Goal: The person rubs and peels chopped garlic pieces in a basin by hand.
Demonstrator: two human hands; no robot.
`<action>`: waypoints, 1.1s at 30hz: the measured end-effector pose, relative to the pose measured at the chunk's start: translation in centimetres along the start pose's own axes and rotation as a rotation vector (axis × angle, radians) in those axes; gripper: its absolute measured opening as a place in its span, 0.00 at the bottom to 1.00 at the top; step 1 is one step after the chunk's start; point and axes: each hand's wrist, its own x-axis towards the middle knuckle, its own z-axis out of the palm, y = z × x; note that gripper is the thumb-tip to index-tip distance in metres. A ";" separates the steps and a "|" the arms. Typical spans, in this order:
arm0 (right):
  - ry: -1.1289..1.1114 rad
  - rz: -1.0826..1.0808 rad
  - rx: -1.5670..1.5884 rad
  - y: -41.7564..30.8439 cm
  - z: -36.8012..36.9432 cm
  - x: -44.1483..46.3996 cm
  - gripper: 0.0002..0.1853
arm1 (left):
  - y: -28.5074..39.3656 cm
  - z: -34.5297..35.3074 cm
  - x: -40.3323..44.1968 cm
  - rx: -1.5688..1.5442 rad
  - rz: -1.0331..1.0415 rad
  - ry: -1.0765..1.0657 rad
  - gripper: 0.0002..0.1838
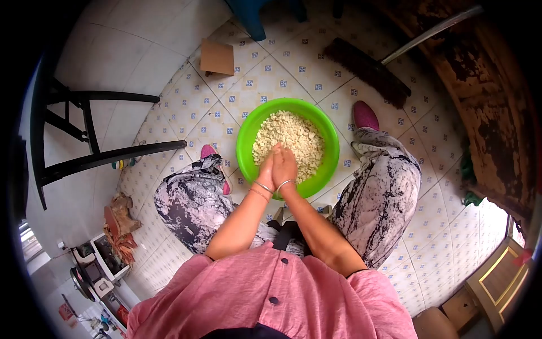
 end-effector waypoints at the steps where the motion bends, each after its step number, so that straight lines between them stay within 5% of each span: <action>1: -0.002 0.004 0.003 0.2 -0.1 0.5 0.19 | 0.2 1.7 -1.1 0.002 -0.001 0.005 0.17; 3: 0.058 0.140 0.060 0.8 -0.6 1.7 0.19 | 0.4 4.6 -2.9 0.059 -0.013 0.164 0.19; 6: 0.093 0.240 0.259 1.7 -0.1 3.0 0.19 | 0.1 4.5 -3.1 0.088 -0.038 0.117 0.21; 10: -0.065 0.148 0.013 -1.2 -1.4 1.1 0.18 | 1.3 4.5 -3.2 -0.004 -0.096 0.169 0.21; 18: 0.087 -0.060 0.077 -0.5 0.3 -0.1 0.19 | 0.2 0.1 -0.7 -0.040 -0.012 -0.026 0.20; 19: 0.067 -0.009 0.065 -0.5 -0.4 0.5 0.18 | 0.6 3.3 -2.2 -0.002 -0.059 0.186 0.20; 22: 0.020 0.312 0.459 -0.4 -0.5 2.5 0.20 | 0.1 4.6 -3.2 0.072 -0.070 0.187 0.20; 24: -0.038 0.486 0.438 -0.3 -1.2 3.1 0.19 | -0.7 3.2 -2.5 0.083 -0.084 0.131 0.21; 30: -0.018 0.051 0.108 -0.7 0.1 0.5 0.18 | 0.7 0.1 -0.4 -0.041 -0.042 0.091 0.21; 33: 0.001 -0.035 0.110 -1.4 0.3 -0.5 0.19 | 1.5 -1.2 0.4 -0.279 -0.146 -0.353 0.16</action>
